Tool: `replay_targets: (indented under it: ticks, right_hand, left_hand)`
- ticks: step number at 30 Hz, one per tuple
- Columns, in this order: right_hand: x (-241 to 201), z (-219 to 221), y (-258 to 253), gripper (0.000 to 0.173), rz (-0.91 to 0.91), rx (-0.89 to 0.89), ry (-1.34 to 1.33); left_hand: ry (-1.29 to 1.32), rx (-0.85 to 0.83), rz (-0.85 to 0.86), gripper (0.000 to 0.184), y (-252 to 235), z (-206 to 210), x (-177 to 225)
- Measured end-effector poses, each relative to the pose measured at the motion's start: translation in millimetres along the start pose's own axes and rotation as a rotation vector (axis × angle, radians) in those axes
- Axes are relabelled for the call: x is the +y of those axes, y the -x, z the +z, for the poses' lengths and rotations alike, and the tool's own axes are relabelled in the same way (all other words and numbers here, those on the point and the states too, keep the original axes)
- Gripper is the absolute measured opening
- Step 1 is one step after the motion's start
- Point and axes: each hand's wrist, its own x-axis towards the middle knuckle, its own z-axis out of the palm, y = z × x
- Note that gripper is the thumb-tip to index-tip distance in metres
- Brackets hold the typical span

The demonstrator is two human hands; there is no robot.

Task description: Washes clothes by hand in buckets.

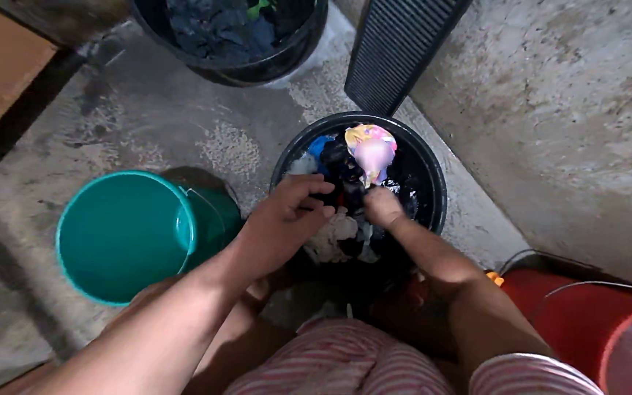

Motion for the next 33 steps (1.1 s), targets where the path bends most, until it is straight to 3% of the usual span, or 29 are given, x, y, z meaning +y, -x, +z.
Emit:
replay_targets:
  ticks: [3, 5, 7, 11, 14, 19, 22, 24, 26, 30, 33]
  right_hand:
    - [93, 19, 2, 0.082, 0.127, -0.181, 0.194]
    - [100, 48, 10, 0.101, 0.216, -0.266, 0.221]
    - [72, 66, 19, 0.108, 0.393, -0.313, 0.117]
    - [11, 96, 38, 0.096, 0.582, -0.395, 0.063]
    - [-35, 105, 54, 0.079, 0.639, -0.377, -0.017]
    - [-86, 94, 68, 0.067, 0.640, -0.468, -0.239]
    - [-91, 89, 78, 0.053, 0.410, -0.550, -0.218]
    - [-89, 88, 88, 0.049, 0.269, -0.545, -0.238]
    - [-88, 84, 100, 0.049, 0.227, -0.521, -0.315]
    - [-63, 84, 127, 0.052, 0.149, -0.526, -0.353]
    - [-34, 85, 138, 0.057, 0.126, -0.530, -0.233]
  left_hand:
    - [0.018, -0.034, -0.032, 0.037, -2, 0, 0]
    - [0.004, -0.029, -0.034, 0.037, -2, 0, -2]
    - [-0.009, -0.008, -0.024, 0.036, -4, -1, -5]
    - [-0.031, 0.022, -0.059, 0.034, -8, -8, -5]
    - [-0.047, 0.040, -0.088, 0.034, -9, -13, -7]
    - [-0.002, 0.197, -0.038, 0.031, -10, -14, -14]
    - [-0.225, 0.227, 0.198, 0.031, -11, 0, -17]
    - [-0.311, 0.127, 0.283, 0.031, -8, 16, -6]
    - [-0.429, 0.036, 0.265, 0.031, -15, 32, 4]
    - [-0.474, 0.093, 0.271, 0.032, -35, 50, 1]
    - [-0.453, 0.135, 0.263, 0.033, -33, 44, 8]
